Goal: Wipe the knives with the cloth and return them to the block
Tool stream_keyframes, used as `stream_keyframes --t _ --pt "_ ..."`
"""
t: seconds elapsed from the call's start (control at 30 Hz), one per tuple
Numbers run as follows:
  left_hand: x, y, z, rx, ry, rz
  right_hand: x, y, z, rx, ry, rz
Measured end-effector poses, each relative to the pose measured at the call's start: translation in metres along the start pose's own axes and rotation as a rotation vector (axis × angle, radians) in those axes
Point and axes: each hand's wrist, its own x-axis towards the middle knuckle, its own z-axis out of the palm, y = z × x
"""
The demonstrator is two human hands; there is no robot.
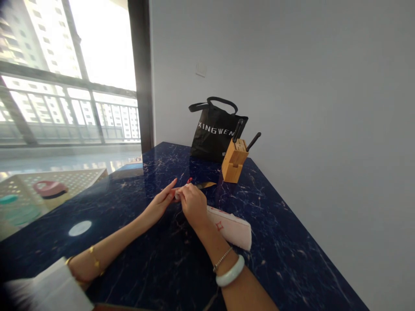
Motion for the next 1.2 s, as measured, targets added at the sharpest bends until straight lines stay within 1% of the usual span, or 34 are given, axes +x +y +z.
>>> stream_keyframes --t 0.13,0.2,0.27,0.37,0.47,0.5,0.57,0.67,0.73,0.8,0.93,1.0,1.03,1.1,1.17,1.2 --pt "0.0 -0.001 -0.001 0.027 -0.01 0.036 0.003 0.007 -0.005 -0.013 0.041 0.126" --pt "0.001 -0.001 -0.001 0.048 -0.014 0.013 0.003 0.01 -0.007 0.016 0.078 0.199" --pt "0.002 -0.002 -0.001 0.004 -0.044 -0.031 0.002 0.011 -0.008 0.046 0.092 0.229" --pt "0.002 -0.002 -0.001 -0.109 -0.074 -0.095 0.0 0.009 -0.007 0.078 0.063 0.19" --pt "-0.001 0.001 -0.001 -0.199 -0.041 -0.177 -0.002 0.007 -0.004 0.071 0.024 0.114" --pt "-0.003 0.003 -0.001 -0.235 -0.049 -0.21 -0.002 0.006 -0.004 0.065 0.014 0.087" --pt "-0.007 0.008 0.0 -0.319 -0.123 -0.265 -0.002 0.005 -0.003 0.053 -0.01 0.035" --pt "-0.011 0.012 0.001 -0.408 -0.281 -0.333 -0.001 0.005 -0.005 0.016 -0.034 0.001" --pt "-0.012 0.013 0.002 -0.425 -0.314 -0.355 0.0 0.006 -0.006 -0.024 -0.021 0.011" --pt "-0.012 0.012 0.004 -0.417 -0.287 -0.371 0.001 0.009 -0.008 -0.054 0.008 0.037" --pt "-0.015 0.012 0.007 -0.411 -0.183 -0.428 0.001 0.011 -0.008 -0.053 0.039 0.076" --pt "-0.017 0.012 0.008 -0.413 -0.203 -0.435 0.0 0.008 -0.007 -0.048 0.024 0.064" --pt "-0.018 0.013 0.008 -0.405 -0.221 -0.432 -0.001 0.005 -0.006 -0.053 0.004 0.039" --pt "-0.017 0.013 0.007 -0.369 -0.235 -0.418 -0.002 -0.003 -0.006 -0.084 -0.057 -0.057" --pt "-0.015 0.01 0.007 -0.307 -0.186 -0.407 -0.002 -0.009 -0.006 -0.142 -0.114 -0.146" --pt "-0.013 0.008 0.007 -0.268 -0.144 -0.396 -0.002 -0.011 -0.006 -0.17 -0.13 -0.166"
